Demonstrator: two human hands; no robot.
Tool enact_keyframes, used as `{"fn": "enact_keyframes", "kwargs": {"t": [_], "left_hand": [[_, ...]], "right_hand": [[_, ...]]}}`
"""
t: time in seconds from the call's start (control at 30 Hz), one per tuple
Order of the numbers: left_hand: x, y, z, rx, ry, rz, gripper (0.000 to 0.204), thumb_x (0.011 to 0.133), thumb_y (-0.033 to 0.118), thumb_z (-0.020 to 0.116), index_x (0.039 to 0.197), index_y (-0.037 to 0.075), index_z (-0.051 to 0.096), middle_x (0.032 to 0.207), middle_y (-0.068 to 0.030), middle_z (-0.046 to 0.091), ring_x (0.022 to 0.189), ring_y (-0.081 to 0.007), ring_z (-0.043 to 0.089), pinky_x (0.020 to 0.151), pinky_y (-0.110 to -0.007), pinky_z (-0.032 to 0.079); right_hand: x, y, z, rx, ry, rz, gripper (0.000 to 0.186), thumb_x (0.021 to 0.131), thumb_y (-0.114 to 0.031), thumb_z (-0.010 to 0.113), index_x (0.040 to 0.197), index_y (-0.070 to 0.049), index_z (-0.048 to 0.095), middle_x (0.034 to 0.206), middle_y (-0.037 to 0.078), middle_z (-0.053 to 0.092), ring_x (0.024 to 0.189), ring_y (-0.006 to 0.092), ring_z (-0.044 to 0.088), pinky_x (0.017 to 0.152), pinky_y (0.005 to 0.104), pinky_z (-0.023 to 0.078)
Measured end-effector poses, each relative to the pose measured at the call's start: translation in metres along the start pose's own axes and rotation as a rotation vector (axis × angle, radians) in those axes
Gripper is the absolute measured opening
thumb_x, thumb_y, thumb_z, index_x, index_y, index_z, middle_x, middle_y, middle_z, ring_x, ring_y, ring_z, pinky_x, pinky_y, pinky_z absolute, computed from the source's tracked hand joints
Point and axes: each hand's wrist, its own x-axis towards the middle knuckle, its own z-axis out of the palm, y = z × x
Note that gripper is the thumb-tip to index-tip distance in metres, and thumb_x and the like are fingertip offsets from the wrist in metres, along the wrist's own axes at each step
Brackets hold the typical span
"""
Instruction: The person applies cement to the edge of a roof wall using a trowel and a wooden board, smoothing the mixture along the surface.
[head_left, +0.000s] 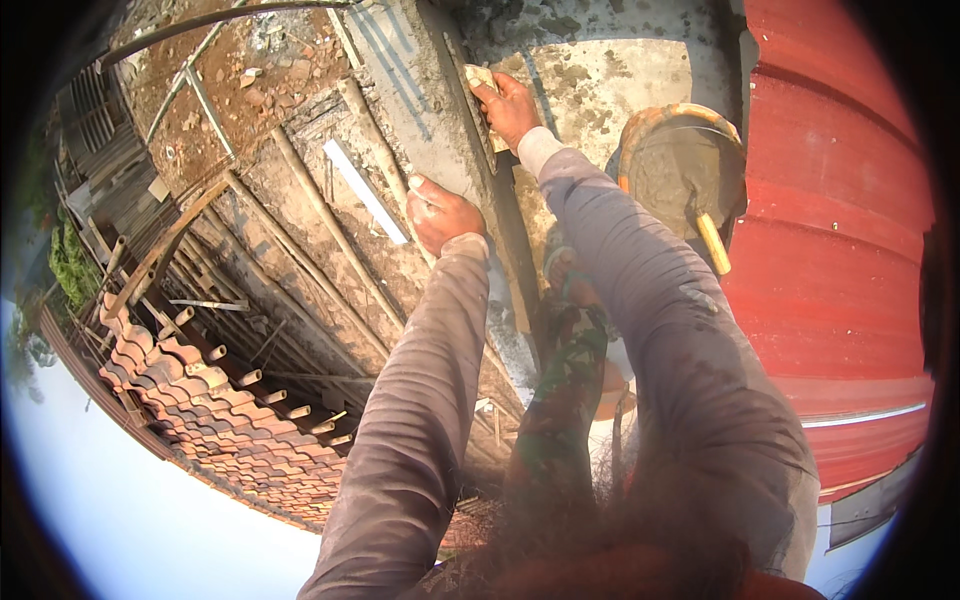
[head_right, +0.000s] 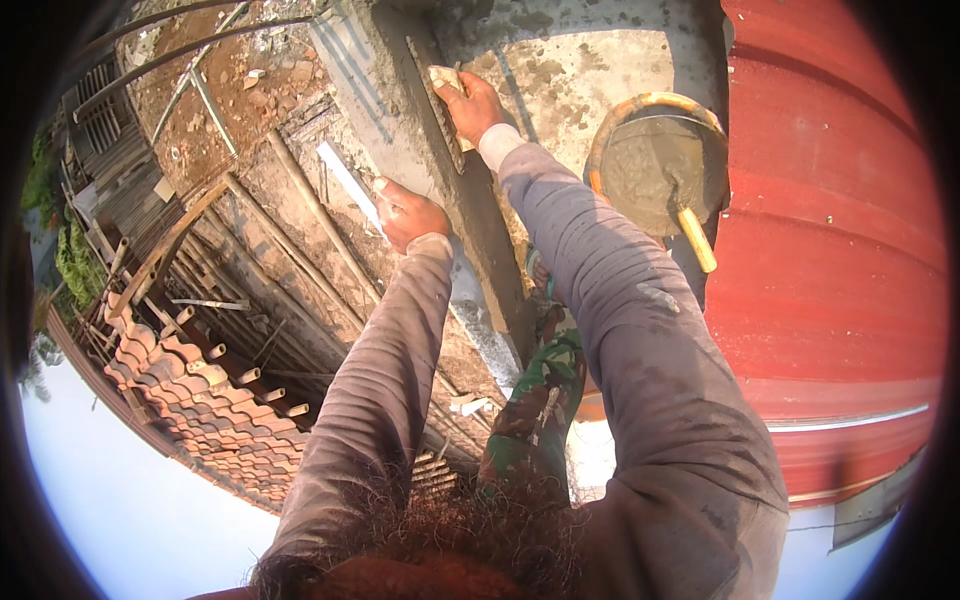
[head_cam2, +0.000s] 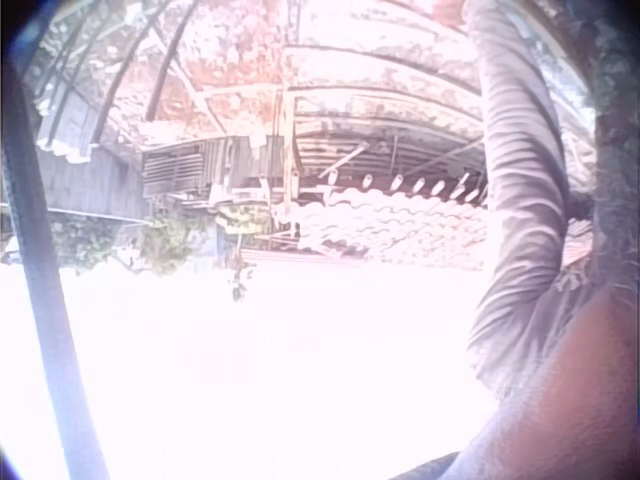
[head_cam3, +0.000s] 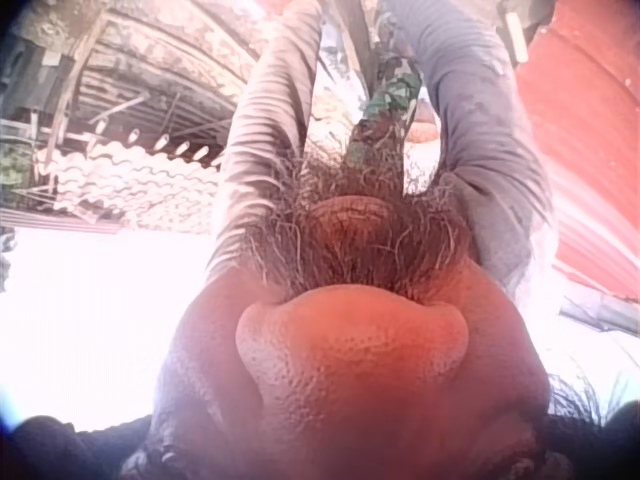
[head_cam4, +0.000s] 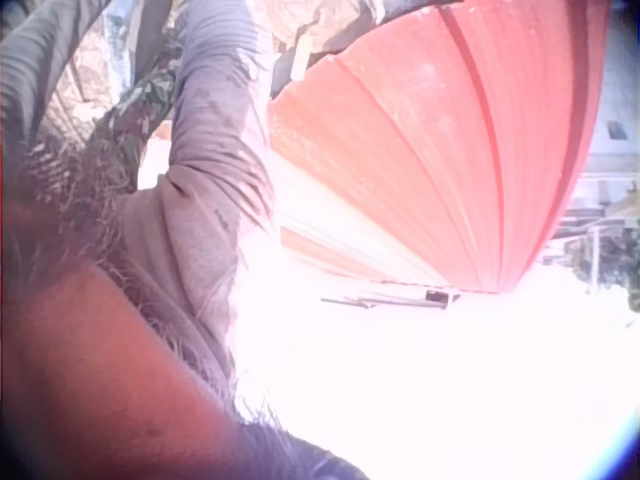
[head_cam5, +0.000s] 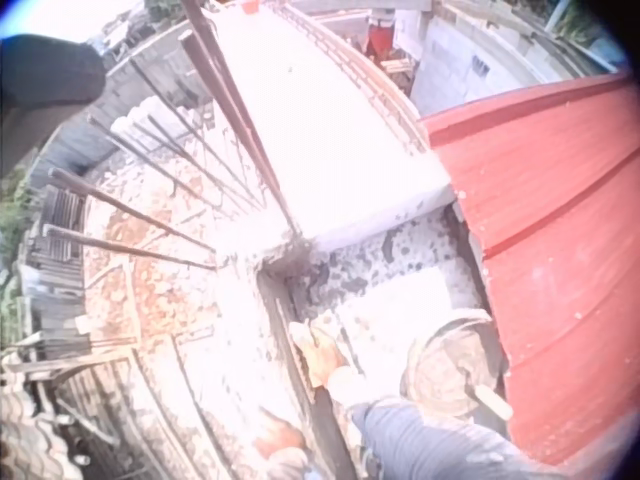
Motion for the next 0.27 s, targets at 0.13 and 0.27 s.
{"fn": "enact_keyframes", "kwargs": {"t": [0.13,0.27], "left_hand": [[-0.004,0.011,-0.008,0.061,-0.058,0.011,0.062,0.106,0.049,0.032,0.11,-0.004,0.065,0.109,-0.0295,0.065,0.102,-0.0485,0.059,0.088,-0.053,0.045],[-0.002,0.013,-0.009,0.025,-0.038,-0.035,0.065,0.105,0.052,0.03,0.109,-0.003,0.065,0.108,-0.0292,0.065,0.101,-0.0484,0.059,0.087,-0.054,0.045]], "right_hand": [[0.017,-0.03,0.001,0.008,-0.054,-0.14,0.044,0.094,-0.032,0.068,0.123,0.0,0.063,0.115,0.011,0.068,0.101,0.0179,0.062,0.087,0.0324,0.047],[-0.028,-0.041,-0.002,0.0,-0.118,-0.262,0.042,0.096,-0.033,0.066,0.127,-0.005,0.061,0.111,0.005,0.068,0.09,0.0114,0.061,0.078,0.0296,0.049]]}}
